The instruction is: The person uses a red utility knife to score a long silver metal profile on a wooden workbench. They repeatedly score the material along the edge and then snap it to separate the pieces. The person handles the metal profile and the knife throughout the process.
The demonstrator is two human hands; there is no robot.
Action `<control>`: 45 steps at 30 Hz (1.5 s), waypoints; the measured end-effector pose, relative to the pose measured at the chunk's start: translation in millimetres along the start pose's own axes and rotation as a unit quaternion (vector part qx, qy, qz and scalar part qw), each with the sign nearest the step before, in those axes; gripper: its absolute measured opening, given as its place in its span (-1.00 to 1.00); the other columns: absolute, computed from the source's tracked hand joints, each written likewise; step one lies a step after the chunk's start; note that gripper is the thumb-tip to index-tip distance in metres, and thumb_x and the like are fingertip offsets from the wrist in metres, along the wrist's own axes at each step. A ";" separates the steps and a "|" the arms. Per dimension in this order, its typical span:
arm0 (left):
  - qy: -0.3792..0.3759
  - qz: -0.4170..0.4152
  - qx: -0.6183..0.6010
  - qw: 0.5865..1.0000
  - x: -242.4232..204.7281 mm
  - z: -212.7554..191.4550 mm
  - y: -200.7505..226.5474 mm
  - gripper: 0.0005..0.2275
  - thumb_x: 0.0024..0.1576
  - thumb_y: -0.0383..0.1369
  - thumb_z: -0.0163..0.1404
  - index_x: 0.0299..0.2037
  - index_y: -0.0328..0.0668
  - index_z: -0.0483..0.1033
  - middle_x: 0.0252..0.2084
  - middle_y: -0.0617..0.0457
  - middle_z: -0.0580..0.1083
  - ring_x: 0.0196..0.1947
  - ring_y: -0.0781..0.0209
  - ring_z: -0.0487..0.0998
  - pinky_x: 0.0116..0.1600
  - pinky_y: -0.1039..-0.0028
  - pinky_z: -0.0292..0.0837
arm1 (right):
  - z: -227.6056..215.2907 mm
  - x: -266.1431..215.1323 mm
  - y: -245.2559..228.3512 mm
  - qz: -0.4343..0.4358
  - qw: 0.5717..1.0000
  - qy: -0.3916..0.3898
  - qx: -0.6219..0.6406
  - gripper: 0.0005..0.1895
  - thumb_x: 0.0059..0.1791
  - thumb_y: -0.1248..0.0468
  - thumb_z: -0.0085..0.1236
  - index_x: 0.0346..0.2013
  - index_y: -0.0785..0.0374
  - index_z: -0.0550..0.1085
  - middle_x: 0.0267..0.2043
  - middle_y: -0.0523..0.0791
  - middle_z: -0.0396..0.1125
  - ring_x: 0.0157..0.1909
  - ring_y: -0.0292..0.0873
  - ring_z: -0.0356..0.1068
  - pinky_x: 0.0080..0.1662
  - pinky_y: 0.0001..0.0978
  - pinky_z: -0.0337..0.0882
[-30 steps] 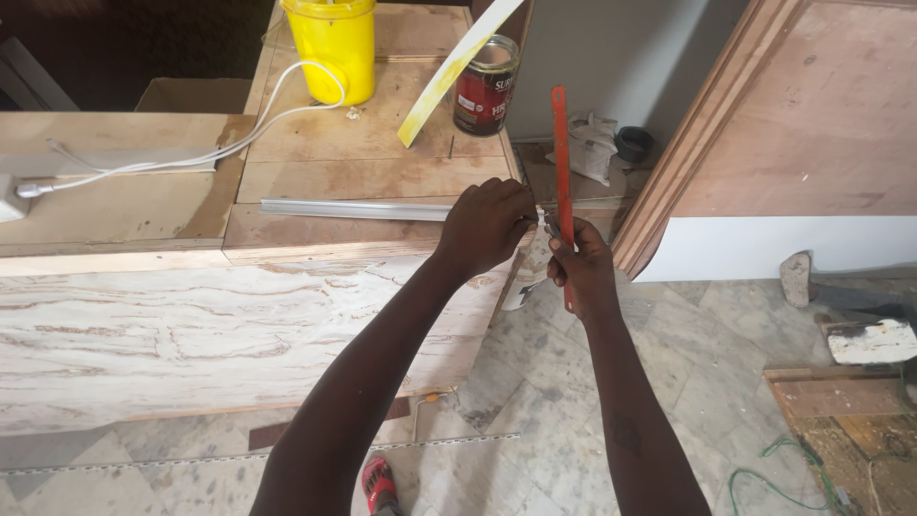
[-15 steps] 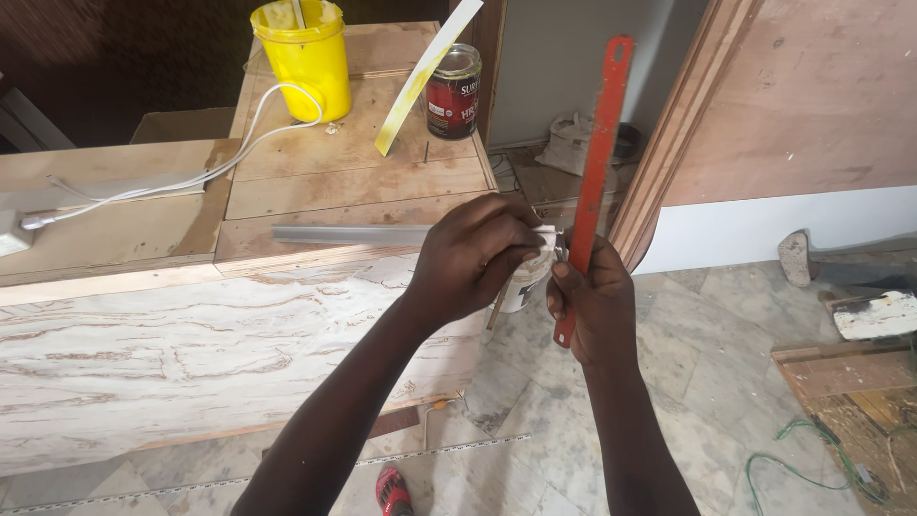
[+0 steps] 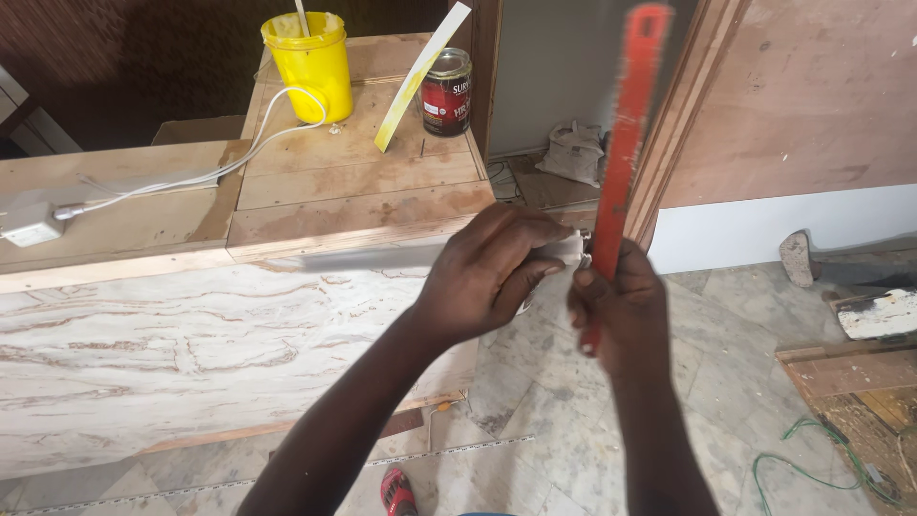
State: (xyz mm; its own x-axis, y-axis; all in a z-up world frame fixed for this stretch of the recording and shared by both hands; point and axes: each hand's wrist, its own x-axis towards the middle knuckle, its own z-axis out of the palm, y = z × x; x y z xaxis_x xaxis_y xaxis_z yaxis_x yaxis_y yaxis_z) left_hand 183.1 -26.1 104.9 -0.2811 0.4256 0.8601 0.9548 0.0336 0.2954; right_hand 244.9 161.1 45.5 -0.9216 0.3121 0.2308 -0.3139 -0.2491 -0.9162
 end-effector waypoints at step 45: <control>0.267 -0.274 -0.310 0.870 -189.7 -247.2 -77.7 -0.61 0.45 -0.13 -0.21 0.24 -0.31 0.40 -0.04 -0.03 0.56 -0.19 0.33 0.53 -0.07 0.48 0.49 | 268.2 148.3 166.4 -0.160 0.838 -0.311 -0.418 -0.72 0.02 0.36 0.20 0.04 0.27 0.56 -0.10 0.01 0.45 -0.31 -0.10 0.48 -0.28 -0.28 0.50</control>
State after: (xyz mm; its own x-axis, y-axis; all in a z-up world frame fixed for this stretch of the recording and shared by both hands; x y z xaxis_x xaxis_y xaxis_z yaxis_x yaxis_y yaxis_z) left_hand 138.3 -333.0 21.6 -0.8410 0.0126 0.5409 0.4739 -0.4649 0.7478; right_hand -5.3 -80.0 15.1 -0.8428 -0.3636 0.3969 -0.5383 0.5669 -0.6236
